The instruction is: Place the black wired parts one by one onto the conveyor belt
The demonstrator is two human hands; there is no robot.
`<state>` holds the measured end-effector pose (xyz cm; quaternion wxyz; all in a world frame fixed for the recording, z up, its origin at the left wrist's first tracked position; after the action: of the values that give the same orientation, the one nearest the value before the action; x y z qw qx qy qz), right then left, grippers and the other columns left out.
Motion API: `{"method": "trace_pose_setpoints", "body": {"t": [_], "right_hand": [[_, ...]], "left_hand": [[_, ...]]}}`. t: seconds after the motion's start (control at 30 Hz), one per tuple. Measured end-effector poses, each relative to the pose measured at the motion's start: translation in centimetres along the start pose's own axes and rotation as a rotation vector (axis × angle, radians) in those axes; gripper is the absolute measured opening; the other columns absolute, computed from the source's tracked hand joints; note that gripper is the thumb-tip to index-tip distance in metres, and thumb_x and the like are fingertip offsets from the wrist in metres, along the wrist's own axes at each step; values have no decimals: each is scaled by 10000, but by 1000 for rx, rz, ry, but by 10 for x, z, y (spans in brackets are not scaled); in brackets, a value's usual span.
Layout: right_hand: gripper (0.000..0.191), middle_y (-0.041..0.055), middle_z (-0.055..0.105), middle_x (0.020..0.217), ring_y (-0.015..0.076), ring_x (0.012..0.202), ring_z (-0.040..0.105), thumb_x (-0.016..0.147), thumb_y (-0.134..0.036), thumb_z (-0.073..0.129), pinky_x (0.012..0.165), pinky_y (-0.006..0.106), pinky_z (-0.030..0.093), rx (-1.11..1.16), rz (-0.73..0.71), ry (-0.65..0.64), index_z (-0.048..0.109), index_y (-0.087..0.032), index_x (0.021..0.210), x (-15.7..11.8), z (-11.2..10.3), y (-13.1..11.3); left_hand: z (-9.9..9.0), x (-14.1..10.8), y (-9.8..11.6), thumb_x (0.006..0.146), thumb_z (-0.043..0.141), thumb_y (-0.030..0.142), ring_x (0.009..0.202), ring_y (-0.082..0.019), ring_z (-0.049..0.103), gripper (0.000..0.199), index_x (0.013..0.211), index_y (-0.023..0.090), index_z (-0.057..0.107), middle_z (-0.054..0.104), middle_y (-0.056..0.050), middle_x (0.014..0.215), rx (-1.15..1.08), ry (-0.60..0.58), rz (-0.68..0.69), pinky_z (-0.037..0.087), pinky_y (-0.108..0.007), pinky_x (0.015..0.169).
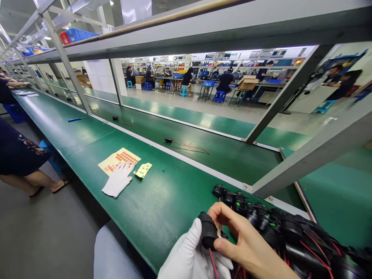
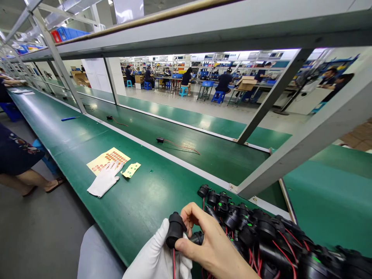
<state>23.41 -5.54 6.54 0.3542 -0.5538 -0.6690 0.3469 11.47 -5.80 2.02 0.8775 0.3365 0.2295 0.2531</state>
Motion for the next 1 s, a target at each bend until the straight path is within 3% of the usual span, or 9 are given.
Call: {"method": "trace_pose_setpoints", "body": {"t": [0.13, 0.23, 0.3, 0.4, 0.53, 0.63, 0.8, 0.9, 1.0], "right_hand": [[382, 9, 610, 884, 190, 777, 610, 825, -561, 732, 700, 257, 520, -103, -249, 72, 557, -254, 970, -4, -12, -13], [384, 19, 643, 969, 195, 843, 651, 817, -388, 792, 766, 249, 549, -143, -400, 50, 553, -283, 1098, -6, -15, -22], [405, 32, 656, 996, 202, 870, 666, 832, -350, 786, 790, 254, 561, -158, -446, 40, 543, -291, 1151, -7, -17, -26], [424, 58, 661, 1029, 219, 915, 680, 852, -351, 770, 824, 276, 578, -196, -498, 38, 539, -289, 1202, -11, -19, -30], [439, 90, 654, 1099, 243, 1012, 683, 890, -455, 710, 875, 297, 591, -234, -487, 93, 526, -296, 1255, -17, -23, -32], [478, 95, 658, 1101, 249, 1003, 689, 884, -491, 706, 842, 286, 603, -239, -465, 122, 526, -297, 1282, -20, -24, -33], [616, 78, 653, 1131, 212, 1027, 684, 827, -244, 790, 913, 244, 568, -258, -482, 48, 503, -274, 1370, -21, -19, -32], [549, 46, 657, 1109, 171, 1007, 681, 851, -150, 722, 909, 207, 551, -169, -465, 3, 526, -303, 1340, -20, -16, -26], [361, 22, 649, 1095, 165, 1018, 678, 902, -265, 695, 897, 201, 552, 29, -336, 35, 585, -348, 1236, -17, -17, -13]], "left_hand": [[-5, -7, 8, 939, 641, 384, 1030, -242, 668, 359, 1223, 166, 620, 660, -88, 1222, 90, -22, 54, 572, -450, 880], [-8, -10, 19, 797, 755, 551, 924, -243, 681, 532, 1096, 115, 693, 735, -73, 988, 169, -32, 116, 527, -387, 878], [-7, -10, 25, 729, 756, 649, 861, -236, 673, 648, 1072, 101, 715, 747, -69, 878, 271, -33, 166, 505, -354, 849], [-9, -9, 30, 783, 701, 624, 853, -242, 666, 563, 1055, 133, 747, 754, -75, 909, 499, 28, 202, 508, -349, 815], [-16, -11, 34, 821, 728, 453, 994, -263, 661, 388, 1143, 238, 752, 746, -69, 1077, 839, 192, 370, 486, -353, 923], [-17, -12, 33, 880, 697, 377, 1008, -224, 669, 338, 1208, 295, 719, 750, -47, 1101, 940, 197, 549, 493, -314, 931], [-16, -15, 30, 893, 698, 348, 961, -202, 692, 413, 1300, 346, 627, 762, -15, 1075, 1047, 198, 832, 545, -302, 853], [-13, -23, 34, 947, 616, 361, 942, -203, 699, 421, 1360, 305, 551, 749, -52, 1094, 1207, 319, 1028, 564, -312, 816], [-7, -34, 42, 950, 599, 434, 845, -199, 703, 513, 1404, 217, 499, 743, -87, 1002, 1325, 496, 1219, 576, -304, 747]]}}
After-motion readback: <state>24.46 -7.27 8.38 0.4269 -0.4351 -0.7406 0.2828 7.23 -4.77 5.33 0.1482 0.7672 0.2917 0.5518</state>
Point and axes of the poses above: each hand's wrist, its own x-axis towards the middle knuckle, its own z-axis out of the palm, y = z × x, the point moved 5 cm from there along x, towards the middle knuckle
